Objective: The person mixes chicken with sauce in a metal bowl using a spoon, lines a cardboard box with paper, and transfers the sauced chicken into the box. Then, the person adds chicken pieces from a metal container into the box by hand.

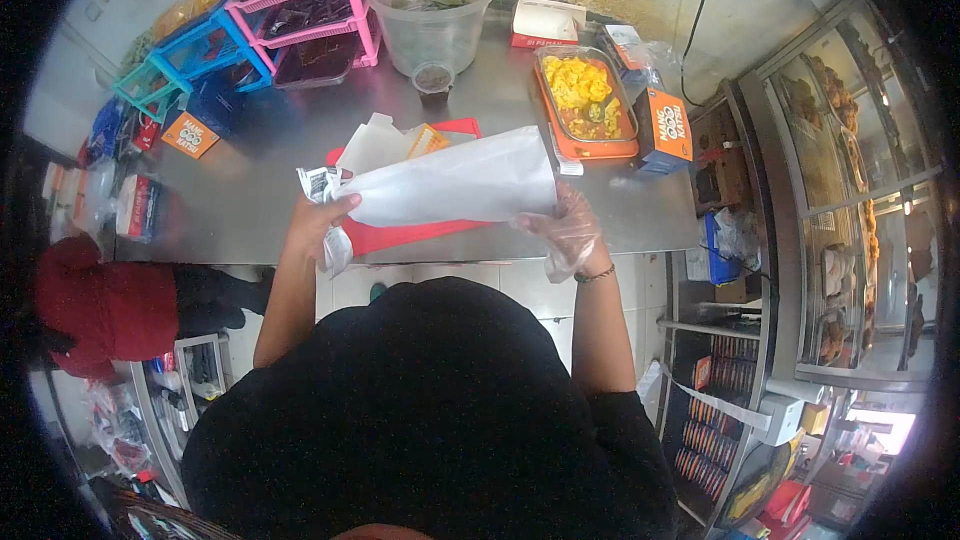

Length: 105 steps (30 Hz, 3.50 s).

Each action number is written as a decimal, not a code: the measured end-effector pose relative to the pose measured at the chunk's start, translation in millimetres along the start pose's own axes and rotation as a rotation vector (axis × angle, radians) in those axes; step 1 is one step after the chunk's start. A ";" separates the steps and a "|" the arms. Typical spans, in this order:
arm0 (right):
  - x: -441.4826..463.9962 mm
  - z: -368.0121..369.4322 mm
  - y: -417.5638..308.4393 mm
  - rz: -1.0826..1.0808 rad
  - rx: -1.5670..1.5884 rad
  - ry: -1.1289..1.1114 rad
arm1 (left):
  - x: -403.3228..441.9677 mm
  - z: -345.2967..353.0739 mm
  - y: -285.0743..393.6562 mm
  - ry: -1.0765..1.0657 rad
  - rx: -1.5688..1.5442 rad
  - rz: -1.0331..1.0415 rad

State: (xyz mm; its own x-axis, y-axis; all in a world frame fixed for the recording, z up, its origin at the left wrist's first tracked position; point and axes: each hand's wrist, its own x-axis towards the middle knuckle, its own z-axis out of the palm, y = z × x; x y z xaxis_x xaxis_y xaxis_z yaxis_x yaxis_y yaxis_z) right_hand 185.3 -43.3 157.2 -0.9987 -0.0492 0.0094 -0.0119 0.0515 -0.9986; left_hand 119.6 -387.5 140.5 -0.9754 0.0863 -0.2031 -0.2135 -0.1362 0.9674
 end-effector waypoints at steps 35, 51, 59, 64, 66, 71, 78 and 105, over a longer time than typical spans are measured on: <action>37.3 22.4 -70.9 -0.123 0.110 -0.306 | 14.8 66.1 44.3 -0.423 0.141 0.105; 33.3 61.0 38.1 0.101 0.242 -0.158 | 22.8 75.4 39.5 -0.155 -0.005 0.123; 37.4 92.1 3.9 -0.047 0.431 0.049 | 16.0 68.5 34.3 0.084 0.019 0.188; 55.1 94.9 48.7 0.023 0.174 0.041 | 3.7 62.2 45.1 0.062 0.097 0.053; 55.6 99.1 41.5 0.015 0.280 0.122 | -0.1 57.2 41.2 0.002 0.151 0.034; 46.0 99.1 34.6 -0.061 0.351 0.259 | -1.8 43.6 5.5 0.052 0.251 0.149; 42.8 84.9 55.6 -0.631 -0.549 0.273 | -4.9 47.6 -13.5 0.232 0.327 0.307; 18.0 57.8 -36.8 -1.143 -0.817 0.359 | -30.1 61.2 66.8 0.182 0.374 0.715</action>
State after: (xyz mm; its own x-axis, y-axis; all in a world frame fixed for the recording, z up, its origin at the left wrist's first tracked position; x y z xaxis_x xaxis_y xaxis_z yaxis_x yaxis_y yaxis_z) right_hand 170.6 -103.7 191.1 -0.3812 -0.2106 0.9002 -0.6963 0.7059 -0.1296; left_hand 138.1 -338.8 220.4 -0.8695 -0.0618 0.4901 0.4633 0.2422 0.8525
